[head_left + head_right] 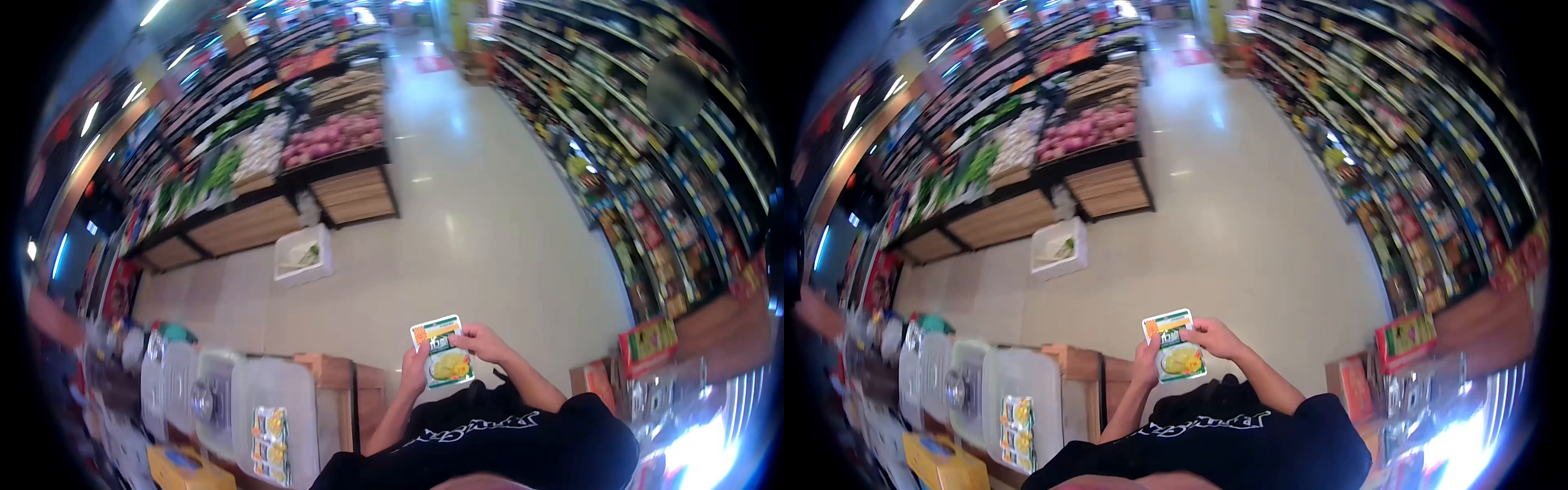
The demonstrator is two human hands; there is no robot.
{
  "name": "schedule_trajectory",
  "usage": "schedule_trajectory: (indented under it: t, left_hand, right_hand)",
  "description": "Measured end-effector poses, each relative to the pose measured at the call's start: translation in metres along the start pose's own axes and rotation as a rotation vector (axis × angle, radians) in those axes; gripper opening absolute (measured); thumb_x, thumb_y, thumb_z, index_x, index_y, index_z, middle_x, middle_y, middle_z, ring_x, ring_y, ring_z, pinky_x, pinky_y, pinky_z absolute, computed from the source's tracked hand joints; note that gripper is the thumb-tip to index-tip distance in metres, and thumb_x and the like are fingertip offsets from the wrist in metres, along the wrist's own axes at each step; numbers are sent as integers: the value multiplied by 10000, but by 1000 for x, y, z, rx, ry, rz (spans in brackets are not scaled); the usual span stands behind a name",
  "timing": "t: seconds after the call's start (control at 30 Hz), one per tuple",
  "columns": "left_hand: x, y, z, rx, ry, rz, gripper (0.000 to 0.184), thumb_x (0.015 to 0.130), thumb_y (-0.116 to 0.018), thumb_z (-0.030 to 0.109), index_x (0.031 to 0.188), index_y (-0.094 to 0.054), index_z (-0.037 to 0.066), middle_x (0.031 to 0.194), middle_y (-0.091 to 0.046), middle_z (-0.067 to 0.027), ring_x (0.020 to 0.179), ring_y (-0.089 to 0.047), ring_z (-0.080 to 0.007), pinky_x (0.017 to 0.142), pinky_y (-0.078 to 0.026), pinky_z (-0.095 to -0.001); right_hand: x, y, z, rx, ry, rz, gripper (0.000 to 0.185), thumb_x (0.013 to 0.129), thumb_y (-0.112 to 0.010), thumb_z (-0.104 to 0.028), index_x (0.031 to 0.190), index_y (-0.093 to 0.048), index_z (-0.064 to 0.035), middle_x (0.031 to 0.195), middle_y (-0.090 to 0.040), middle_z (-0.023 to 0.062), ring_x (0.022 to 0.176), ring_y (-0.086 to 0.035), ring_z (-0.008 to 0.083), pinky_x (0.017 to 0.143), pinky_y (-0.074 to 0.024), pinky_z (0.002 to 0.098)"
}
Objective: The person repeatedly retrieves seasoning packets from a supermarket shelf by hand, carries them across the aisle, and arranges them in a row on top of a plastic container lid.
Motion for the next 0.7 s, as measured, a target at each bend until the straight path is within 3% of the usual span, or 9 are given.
schedule_trajectory:
  t: [0.13,0.43,0.53,0.7]
  left_hand:
    - [51,-86,-34,57,161,-203,440,1010,-488,355,1187,-559,-42,1090,-657,-115,944,-653,-179,829,-530,-304]
    - [123,-239,-105,262,405,-579,417,1003,-520,345,1151,-601,-37,1045,-670,-84,883,-643,-137,784,-522,-276]
    - [153,-266,-130,320,462,-694,409,1008,-514,334,1145,-610,-39,1049,-667,-79,892,-629,-125,785,-513,-269]
    - [213,-312,-154,371,403,-705,400,1017,-498,316,1130,-620,-48,1011,-671,-66,895,-614,-112,788,-501,-258]
  right_hand:
    - [-50,86,11,-49,54,288,262,976,-586,-230,1062,-663,5,930,-673,3,838,-584,63,749,-493,251]
    - [-152,196,-5,52,60,883,327,975,-585,-312,934,-674,0,783,-639,-28,722,-549,37,640,-464,244]
    - [-166,232,1,-83,-105,999,356,962,-600,-342,895,-679,-1,712,-615,-27,665,-538,40,589,-455,247]
    - [-147,299,-15,-161,-117,1111,361,947,-611,-352,891,-677,-1,639,-589,9,575,-524,58,520,-438,263]
Point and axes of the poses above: each hand's wrist, its own x-axis towards the middle knuckle, its own y-axis out of the back of the hand, z = x × y, the point moved 3 cm from there along x, towards the middle knuckle
